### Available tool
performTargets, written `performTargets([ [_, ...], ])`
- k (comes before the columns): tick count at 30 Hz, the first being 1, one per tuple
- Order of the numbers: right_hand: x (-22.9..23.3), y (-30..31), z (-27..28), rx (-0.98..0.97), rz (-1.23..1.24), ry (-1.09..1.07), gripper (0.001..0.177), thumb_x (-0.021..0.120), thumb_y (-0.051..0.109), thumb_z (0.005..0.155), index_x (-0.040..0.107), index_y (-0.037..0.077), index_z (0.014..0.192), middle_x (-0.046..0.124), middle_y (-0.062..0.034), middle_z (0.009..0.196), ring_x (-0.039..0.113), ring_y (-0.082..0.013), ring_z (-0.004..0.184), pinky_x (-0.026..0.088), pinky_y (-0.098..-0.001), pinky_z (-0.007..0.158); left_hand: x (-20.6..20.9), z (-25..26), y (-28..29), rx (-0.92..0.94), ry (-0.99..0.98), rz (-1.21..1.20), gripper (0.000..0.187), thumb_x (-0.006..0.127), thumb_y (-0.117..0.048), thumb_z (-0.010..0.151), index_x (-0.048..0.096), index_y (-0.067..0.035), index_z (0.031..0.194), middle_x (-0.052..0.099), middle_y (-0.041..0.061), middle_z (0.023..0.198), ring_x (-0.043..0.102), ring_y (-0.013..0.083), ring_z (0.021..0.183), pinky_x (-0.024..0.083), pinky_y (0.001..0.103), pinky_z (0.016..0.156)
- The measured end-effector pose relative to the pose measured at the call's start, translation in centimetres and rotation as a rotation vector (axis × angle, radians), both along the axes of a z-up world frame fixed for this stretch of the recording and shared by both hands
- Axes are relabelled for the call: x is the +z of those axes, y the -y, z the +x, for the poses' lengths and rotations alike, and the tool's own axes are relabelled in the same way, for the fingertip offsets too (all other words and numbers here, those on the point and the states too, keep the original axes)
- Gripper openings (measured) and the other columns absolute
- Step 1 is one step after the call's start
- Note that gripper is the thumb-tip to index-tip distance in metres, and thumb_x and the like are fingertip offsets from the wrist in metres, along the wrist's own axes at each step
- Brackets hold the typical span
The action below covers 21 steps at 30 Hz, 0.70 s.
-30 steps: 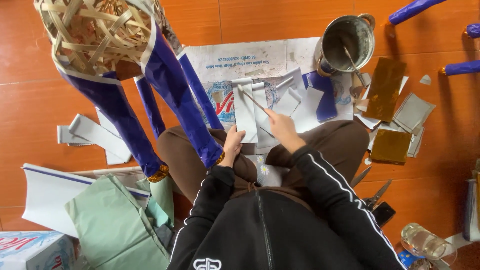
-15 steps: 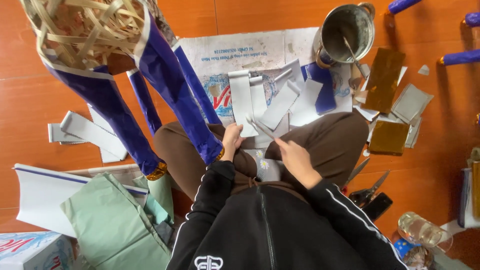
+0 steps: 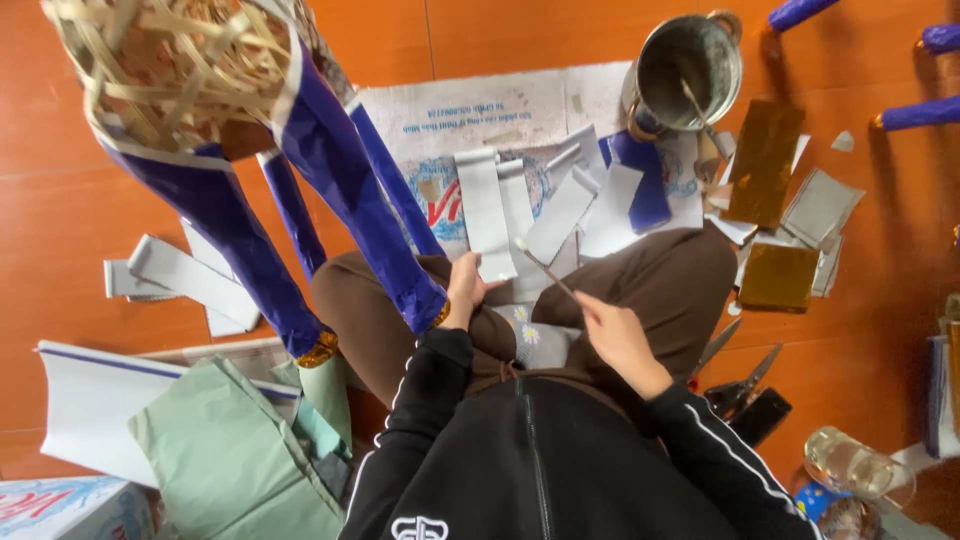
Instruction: Decorating a woven giraffe-shaped souvenir by applying blue and white paper strips with glue and trimming them to size with scissors.
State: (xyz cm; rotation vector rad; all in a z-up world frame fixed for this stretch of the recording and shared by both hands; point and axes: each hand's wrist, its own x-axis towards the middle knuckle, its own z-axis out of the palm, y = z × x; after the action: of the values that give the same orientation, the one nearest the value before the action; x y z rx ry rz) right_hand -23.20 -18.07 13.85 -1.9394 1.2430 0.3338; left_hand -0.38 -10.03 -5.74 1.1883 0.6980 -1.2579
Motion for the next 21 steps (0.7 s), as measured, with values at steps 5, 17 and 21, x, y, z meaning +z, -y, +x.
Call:
performTargets([
  [5,-5.0,2.5,6.7,0.132,-0.139,0.087,0.040,0.047,0.017,0.097,0.063,0.024,0.133,0.073,-0.0185,0.104,0.068,-0.0379,0.102,0.054,-0.0501,0.091,0.2,-0.8,-0.2,0.005,0.022,-0.024,0.068,0.049,-0.005,0.093,0.013,0.008,0.150,0.009,0.037,0.155,0.021,0.0649,0.134,0.033,0.085,0.084],
  [17,-4.3,14.5,6.8,-0.263,-0.650,0.407,0.034,0.064,0.006,0.089,0.069,0.010,0.123,0.069,-0.0194,0.101,0.065,-0.0367,0.099,0.051,-0.0466,0.089,3.1,-1.1,-0.5,-0.024,0.089,-0.178,0.062,0.054,-0.009,0.094,0.028,0.006,0.147,0.020,0.033,0.152,0.033,0.0574,0.130,0.041,0.077,0.086],
  [21,-6.8,20.6,0.9,-0.277,-0.967,0.020,0.022,0.068,0.017,0.090,0.076,0.016,0.111,0.067,-0.0127,0.088,0.070,-0.0330,0.085,0.057,-0.0445,0.071,2.9,-0.7,-0.2,-0.099,0.248,-0.439,0.032,0.056,-0.021,0.099,0.061,-0.012,0.130,0.063,0.014,0.123,0.066,0.0283,0.104,0.058,0.053,0.085],
])
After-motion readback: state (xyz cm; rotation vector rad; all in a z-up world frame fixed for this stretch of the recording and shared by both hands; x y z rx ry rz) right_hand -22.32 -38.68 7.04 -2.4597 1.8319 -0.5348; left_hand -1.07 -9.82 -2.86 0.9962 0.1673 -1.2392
